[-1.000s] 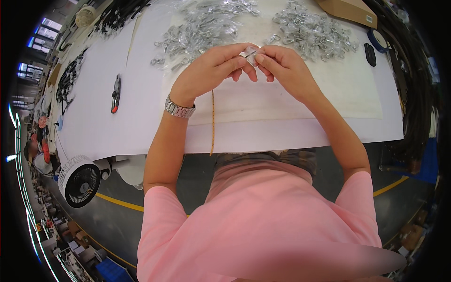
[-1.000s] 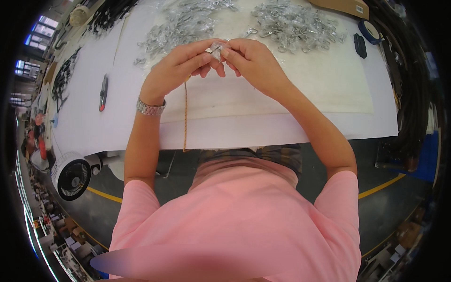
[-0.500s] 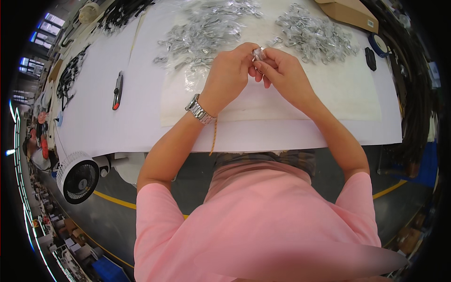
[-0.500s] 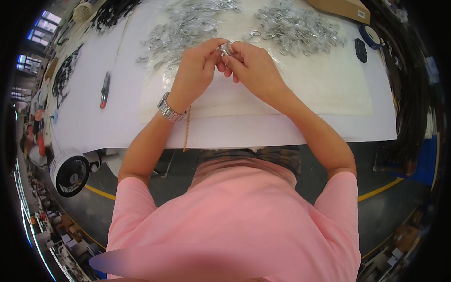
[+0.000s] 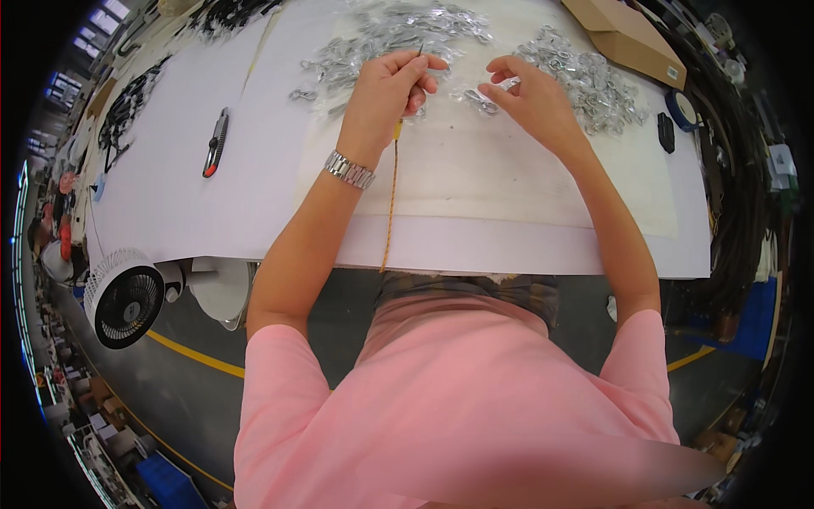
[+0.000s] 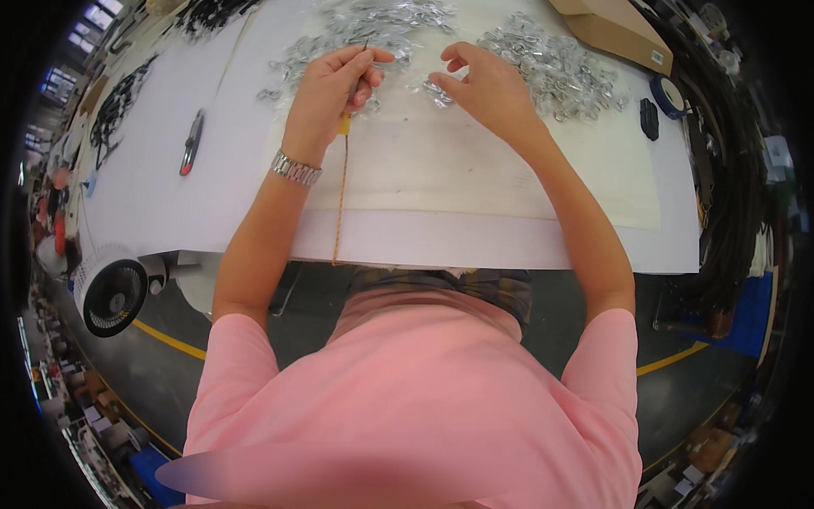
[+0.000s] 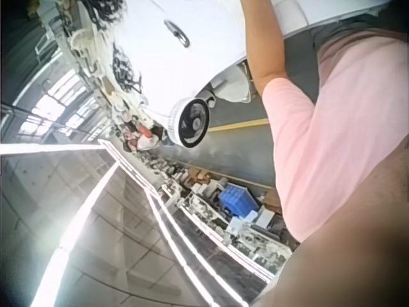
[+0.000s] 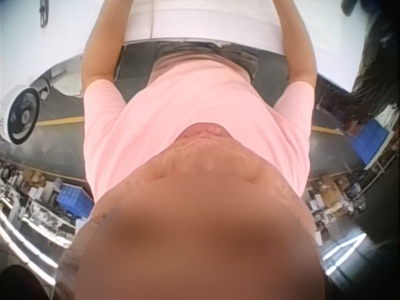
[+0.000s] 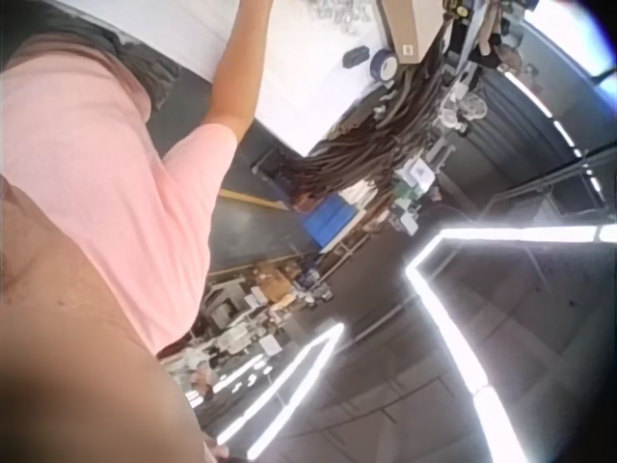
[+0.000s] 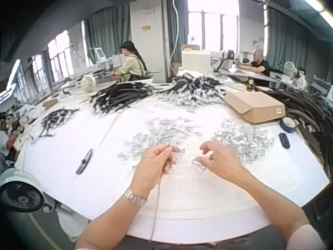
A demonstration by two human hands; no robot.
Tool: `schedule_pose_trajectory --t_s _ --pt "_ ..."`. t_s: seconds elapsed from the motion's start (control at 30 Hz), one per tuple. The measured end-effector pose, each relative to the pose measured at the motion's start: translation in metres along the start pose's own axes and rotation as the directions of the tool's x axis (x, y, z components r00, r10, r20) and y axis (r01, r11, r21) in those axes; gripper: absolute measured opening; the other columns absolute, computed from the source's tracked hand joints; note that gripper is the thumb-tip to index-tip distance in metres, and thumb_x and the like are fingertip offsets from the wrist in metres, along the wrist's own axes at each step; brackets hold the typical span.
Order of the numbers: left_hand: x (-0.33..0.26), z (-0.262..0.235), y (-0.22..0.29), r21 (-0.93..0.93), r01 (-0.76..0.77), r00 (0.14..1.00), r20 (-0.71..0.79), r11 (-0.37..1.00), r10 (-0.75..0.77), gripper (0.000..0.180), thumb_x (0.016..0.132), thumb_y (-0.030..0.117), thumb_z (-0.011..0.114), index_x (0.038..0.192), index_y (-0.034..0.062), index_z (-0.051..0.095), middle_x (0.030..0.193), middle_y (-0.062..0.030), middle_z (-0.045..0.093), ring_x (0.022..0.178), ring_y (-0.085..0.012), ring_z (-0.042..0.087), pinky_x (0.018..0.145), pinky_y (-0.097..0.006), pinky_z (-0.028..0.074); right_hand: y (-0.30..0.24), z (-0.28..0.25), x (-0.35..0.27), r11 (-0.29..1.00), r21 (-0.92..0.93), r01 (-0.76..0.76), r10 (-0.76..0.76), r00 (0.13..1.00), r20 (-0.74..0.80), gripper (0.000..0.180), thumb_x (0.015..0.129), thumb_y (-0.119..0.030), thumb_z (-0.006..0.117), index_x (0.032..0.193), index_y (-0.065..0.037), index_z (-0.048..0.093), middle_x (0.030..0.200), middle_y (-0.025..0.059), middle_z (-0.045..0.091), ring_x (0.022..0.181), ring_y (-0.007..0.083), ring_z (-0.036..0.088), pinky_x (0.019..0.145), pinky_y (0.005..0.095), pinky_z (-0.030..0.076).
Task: Manually inserting small metal hooks into individual plastic bags.
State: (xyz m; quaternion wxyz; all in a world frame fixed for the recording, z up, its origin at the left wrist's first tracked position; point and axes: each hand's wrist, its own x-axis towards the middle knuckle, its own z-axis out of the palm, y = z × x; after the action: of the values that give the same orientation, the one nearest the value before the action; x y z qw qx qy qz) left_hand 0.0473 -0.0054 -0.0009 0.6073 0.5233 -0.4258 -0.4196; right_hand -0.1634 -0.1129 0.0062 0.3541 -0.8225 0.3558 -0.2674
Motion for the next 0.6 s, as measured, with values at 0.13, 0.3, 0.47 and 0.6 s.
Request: schedule_pose_trajectory --t_s 0.13,0.3,0.47,0.6 --pt "0.004 0.001 -0.002 -0.029 0.038 0.999 0.0 0.999 -0.038 0.026 0.107 0.02 0.058 0.114 0.0013 0.074 0.078 0.0036 0.064 0.057 -0.001 0.046 0.049 -0.019 0.034 0.014 0.019 0.01 0.631 -0.747 0.21 -0.155 0.977 0.143 0.025 0.091 -0.028 0.072 0.094 -0.003 0.07 0.091 0.0116 0.071 0.085 0.0316 0.071 0.076 0.0442 0.057" --pt "0.005 0.002 -0.009 0.044 0.037 0.999 0.018 0.998 -0.038 0.025 0.105 0.02 0.06 0.113 0.0012 0.074 0.078 0.0031 0.064 0.056 -0.0017 0.046 0.048 -0.019 0.034 0.014 0.02 0.013 0.688 -0.706 0.169 -0.145 0.985 0.094 0.02 0.091 -0.023 0.069 0.087 -0.004 0.07 0.09 0.0103 0.074 0.081 0.0289 0.071 0.073 0.0411 0.055" --pt "0.008 0.004 -0.023 0.469 -0.205 0.978 0.059 0.859 0.202 0.033 0.102 0.025 0.066 0.119 -0.003 0.071 0.087 -0.0023 0.068 0.058 -0.0058 0.051 0.054 -0.022 0.044 0.014 0.009 0.003 0.962 -0.272 0.024 -0.006 0.998 0.067 0.016 0.093 -0.014 0.066 0.091 0.001 0.07 0.084 0.0073 0.073 0.078 0.017 0.07 0.074 0.0319 0.055" --pt "0.003 0.011 -0.024 0.493 -0.189 0.982 0.076 0.849 0.174 0.041 0.099 0.031 0.069 0.121 -0.0044 0.07 0.091 -0.004 0.068 0.059 -0.0073 0.053 0.057 -0.024 0.048 0.021 0.009 -0.004 0.998 0.058 0.022 -0.031 0.988 0.152 0.014 0.096 -0.013 0.065 0.096 0.0 0.069 0.088 0.0028 0.072 0.078 0.0099 0.066 0.074 0.0269 0.053"
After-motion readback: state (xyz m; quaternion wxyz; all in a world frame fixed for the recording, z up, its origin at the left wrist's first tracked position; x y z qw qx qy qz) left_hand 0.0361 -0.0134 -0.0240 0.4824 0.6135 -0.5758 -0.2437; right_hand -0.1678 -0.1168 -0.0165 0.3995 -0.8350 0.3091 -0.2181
